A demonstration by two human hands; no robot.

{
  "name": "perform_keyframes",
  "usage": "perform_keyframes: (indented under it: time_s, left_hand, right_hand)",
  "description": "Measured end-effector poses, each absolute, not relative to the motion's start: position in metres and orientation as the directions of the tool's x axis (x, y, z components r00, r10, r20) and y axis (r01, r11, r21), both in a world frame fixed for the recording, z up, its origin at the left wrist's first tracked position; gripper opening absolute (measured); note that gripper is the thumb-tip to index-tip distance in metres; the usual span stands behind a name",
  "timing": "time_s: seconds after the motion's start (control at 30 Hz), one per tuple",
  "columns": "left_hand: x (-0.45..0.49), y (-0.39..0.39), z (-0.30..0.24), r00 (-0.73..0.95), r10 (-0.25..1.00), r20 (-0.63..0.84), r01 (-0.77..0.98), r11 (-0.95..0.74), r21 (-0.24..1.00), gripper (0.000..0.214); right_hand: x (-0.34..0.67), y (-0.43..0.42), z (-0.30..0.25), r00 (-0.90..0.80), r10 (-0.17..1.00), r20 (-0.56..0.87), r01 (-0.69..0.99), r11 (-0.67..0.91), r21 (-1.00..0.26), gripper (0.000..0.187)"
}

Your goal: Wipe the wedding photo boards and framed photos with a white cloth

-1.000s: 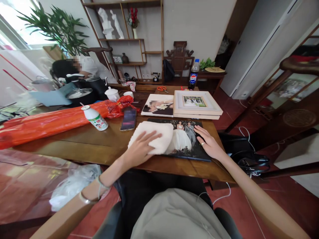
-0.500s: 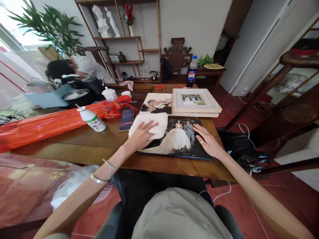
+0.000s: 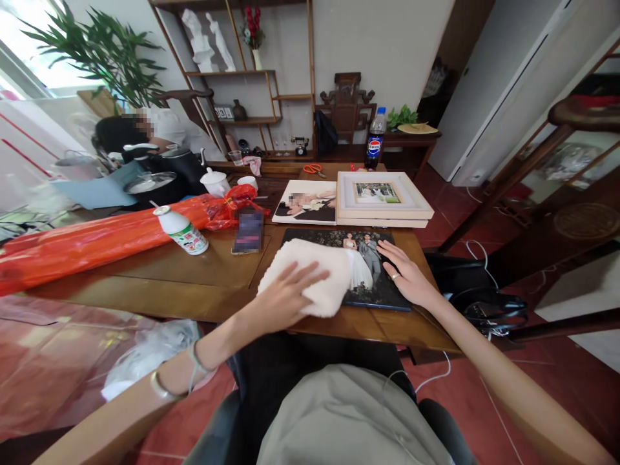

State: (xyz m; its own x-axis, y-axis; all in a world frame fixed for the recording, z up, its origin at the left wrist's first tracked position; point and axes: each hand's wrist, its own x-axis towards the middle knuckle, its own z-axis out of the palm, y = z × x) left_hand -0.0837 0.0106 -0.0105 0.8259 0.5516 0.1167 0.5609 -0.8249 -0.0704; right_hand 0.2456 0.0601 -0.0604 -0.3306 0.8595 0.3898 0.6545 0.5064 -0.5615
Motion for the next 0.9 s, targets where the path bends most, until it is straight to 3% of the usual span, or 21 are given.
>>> perform_keyframes:
  time_s: [0.17,0.3,0.47,0.7,0.9]
  left_hand:
    - [-0.078,0.082,-0.010,0.707,0.688,0.162,0.706,-0.699,-0.113,0.028]
    - [-0.072,0.103,-0.006,0.665,0.727,0.169,0.746,-0.656,-0.115,0.031]
    - [-0.052,0.056,-0.010,0.734,0.669,0.117,0.679,-0.729,-0.086,0.024]
    - [-0.027,-0.021,-0.023,0.875,0.427,0.228,0.437,-0.899,0.004,0.011]
    - [-0.029,0.020,-0.017,0.850,0.494,0.182,0.508,-0.861,-0.035,0.019]
  right_hand:
    - [0.247,0.060,-0.062,-0.333,0.856,0.396,0.652,0.513,-0.558,0.042]
    - [0.247,0.059,-0.061,-0.332,0.861,0.385,0.654,0.504,-0.564,0.042]
    - [0.245,0.058,-0.059,-0.335,0.858,0.390,0.656,0.509,-0.558,0.042]
    - [0.246,0.058,-0.058,-0.359,0.843,0.401,0.650,0.534,-0.541,0.043]
    - [0.246,0.059,-0.059,-0.344,0.845,0.410,0.651,0.530,-0.544,0.043]
